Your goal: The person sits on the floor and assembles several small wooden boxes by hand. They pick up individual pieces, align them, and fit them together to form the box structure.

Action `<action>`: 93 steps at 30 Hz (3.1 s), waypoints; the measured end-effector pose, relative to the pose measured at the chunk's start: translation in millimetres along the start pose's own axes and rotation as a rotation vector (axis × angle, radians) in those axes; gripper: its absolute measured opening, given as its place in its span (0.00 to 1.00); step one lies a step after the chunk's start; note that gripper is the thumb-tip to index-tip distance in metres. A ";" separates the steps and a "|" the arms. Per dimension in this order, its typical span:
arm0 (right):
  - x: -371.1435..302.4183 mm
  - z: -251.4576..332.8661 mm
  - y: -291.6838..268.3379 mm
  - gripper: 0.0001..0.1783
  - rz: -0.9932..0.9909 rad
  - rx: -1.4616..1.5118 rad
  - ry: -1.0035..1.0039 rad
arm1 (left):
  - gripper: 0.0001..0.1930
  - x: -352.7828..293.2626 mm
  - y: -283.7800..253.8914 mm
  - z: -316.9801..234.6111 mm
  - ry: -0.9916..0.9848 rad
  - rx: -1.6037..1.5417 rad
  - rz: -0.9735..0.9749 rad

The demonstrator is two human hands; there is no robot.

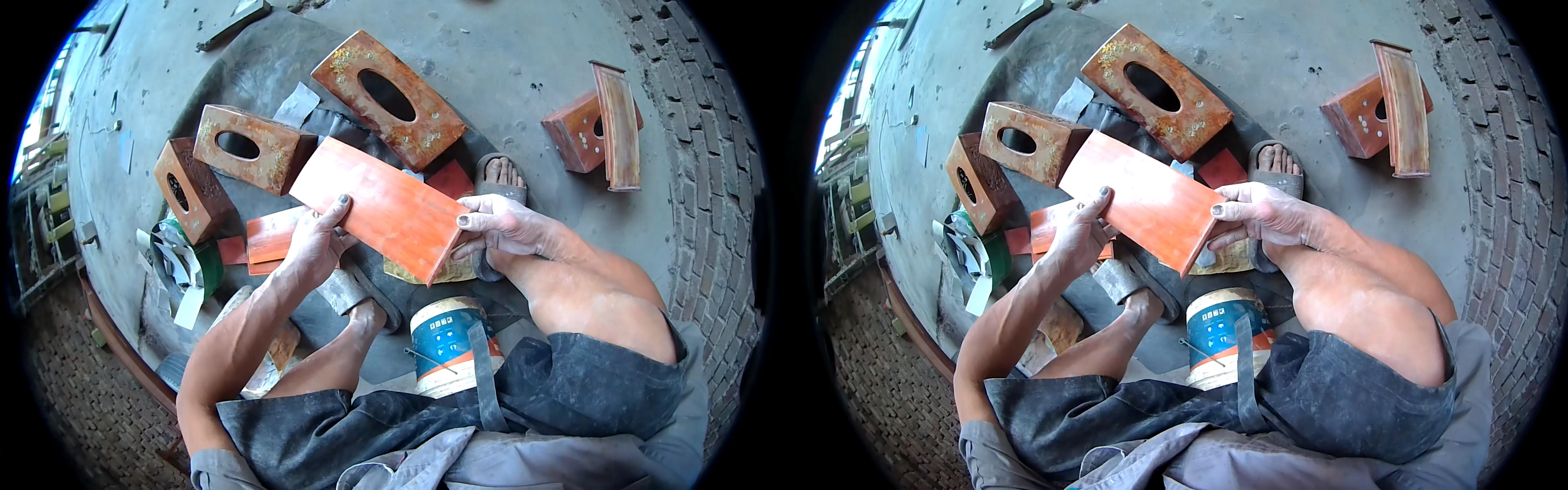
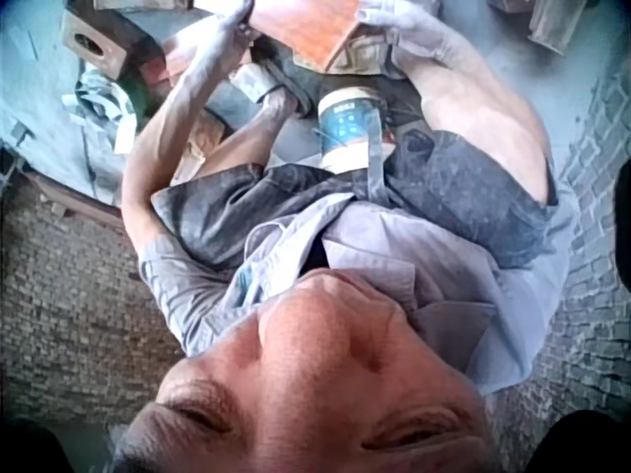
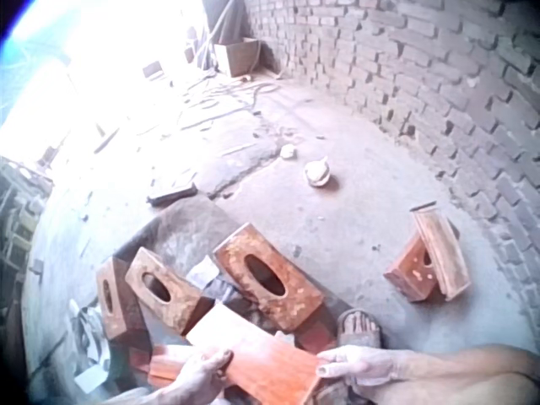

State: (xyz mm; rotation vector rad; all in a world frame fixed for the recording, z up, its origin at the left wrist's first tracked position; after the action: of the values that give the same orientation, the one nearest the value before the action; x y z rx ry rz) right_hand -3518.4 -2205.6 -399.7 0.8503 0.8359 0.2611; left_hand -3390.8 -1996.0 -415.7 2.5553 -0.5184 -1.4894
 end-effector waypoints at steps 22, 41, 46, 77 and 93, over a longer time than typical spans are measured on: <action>-108.3 24.2 -106.9 0.28 -0.646 0.109 -0.467 | 0.47 111.0 73.4 -19.5 -0.011 0.538 -0.129; -160.0 30.9 -123.7 0.21 -0.931 0.110 -0.670 | 0.29 109.7 65.6 -118.1 0.093 0.193 -0.316; -153.4 38.9 -108.3 0.25 -0.823 0.074 -0.687 | 0.20 133.5 57.7 -146.2 0.068 -0.015 0.057; -142.8 109.2 -73.8 0.19 -0.616 -0.018 -0.780 | 0.16 -3.3 -26.7 -236.2 0.673 0.504 -0.057; -94.8 147.5 -5.7 0.16 -0.548 -0.533 -0.649 | 0.14 -86.3 -137.0 -138.0 0.645 0.610 -0.337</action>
State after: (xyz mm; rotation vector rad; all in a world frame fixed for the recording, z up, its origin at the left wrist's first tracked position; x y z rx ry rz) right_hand -3472.4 -2340.3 -297.2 0.1531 0.3280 -0.2657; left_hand -3279.9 -1844.6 -315.6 3.5017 -0.5089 -0.5015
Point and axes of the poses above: each hand's wrist, its own x-axis towards the middle knuckle, its own y-axis out of the palm, z = x × y, the point moved 9 cm from there along x, towards the middle knuckle, and after that the axes turned 1 degree about y, right-handed, at the moved point
